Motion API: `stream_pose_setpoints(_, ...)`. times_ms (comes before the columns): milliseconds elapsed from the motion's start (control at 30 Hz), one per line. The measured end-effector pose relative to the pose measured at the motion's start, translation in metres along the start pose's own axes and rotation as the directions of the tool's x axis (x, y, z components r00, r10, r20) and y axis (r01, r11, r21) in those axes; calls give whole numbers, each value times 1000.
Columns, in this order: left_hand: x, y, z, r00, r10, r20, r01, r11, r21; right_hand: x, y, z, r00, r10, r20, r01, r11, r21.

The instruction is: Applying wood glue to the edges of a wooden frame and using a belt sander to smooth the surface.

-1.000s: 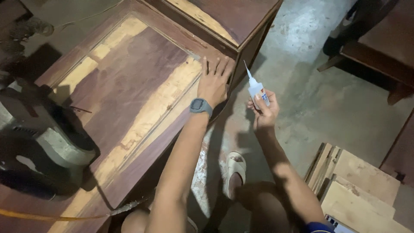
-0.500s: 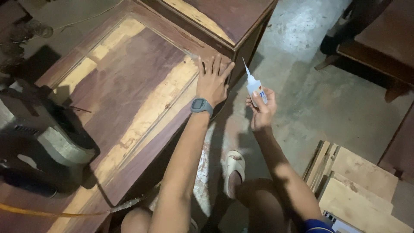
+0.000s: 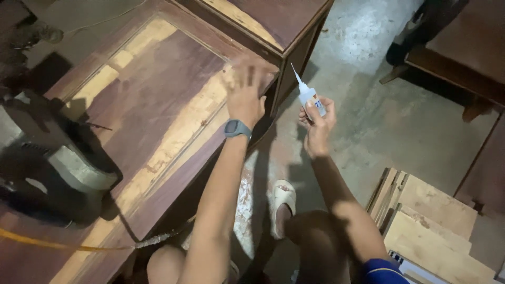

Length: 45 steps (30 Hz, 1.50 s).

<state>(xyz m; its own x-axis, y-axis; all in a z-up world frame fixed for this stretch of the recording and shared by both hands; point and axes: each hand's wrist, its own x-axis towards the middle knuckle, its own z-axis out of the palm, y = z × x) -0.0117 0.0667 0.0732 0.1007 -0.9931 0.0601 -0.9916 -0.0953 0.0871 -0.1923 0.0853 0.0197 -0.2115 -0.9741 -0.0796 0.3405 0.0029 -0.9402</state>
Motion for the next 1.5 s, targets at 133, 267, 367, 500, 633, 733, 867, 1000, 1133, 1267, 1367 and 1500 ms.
stream_pose_setpoints(133, 9, -14, 29, 970, 239, 35, -241, 964, 113, -1, -2, 4, 1000, 1, 6, -1, 999, -37)
stream_pose_setpoints(267, -6, -14, 7, 996, -92, -20, 92, 996, 7, 3, -4, 11, 1000, -7, -30, 6, 999, -54)
stream_pose_setpoints(367, -14, -19, 12, 998, -52, -38, 53, 998, 20, 16, 6, 18, 1000, -6, -22, 4, 995, -97)
stream_pose_setpoints(500, -27, -26, 7, 977, -212, -30, 213, 977, 22, 7, -8, 47, 1000, -10, -5, 9, 991, -132)
stream_pose_setpoints(633, -45, -39, 13, 999, -46, -21, 47, 996, 70, 24, 9, 56, 1000, -25, 0, 24, 983, -184)
stream_pose_setpoints(733, -50, -47, 24, 999, -8, 45, 4, 997, 80, 27, 9, 65, 996, -80, -26, 68, 947, -314)
stream_pose_setpoints(867, -45, -45, 26, 997, -17, 80, 9, 995, 95, 30, 9, 70, 987, -160, -13, 140, 899, -416)
stream_pose_setpoints(1000, -45, -44, 21, 995, -2, 104, -8, 995, 99, 49, 29, 65, 952, -306, 17, 258, 767, -587)
stream_pose_setpoints(1133, -39, -47, 40, 997, -6, 75, -5, 991, 136, 45, 18, 74, 952, -303, 31, 265, 772, -577)
stream_pose_setpoints(1267, -37, -49, 44, 998, 9, 60, -16, 993, 113, 46, 16, 79, 944, -328, 36, 284, 752, -595)
stream_pose_setpoints(1367, -36, -49, 45, 999, 12, 51, -18, 994, 104, 50, 16, 80, 934, -354, 46, 308, 735, -604)
stream_pose_setpoints(1500, -34, -49, 48, 998, 11, 69, -18, 995, 100, 50, 9, 81, 919, -388, 75, 350, 711, -609)
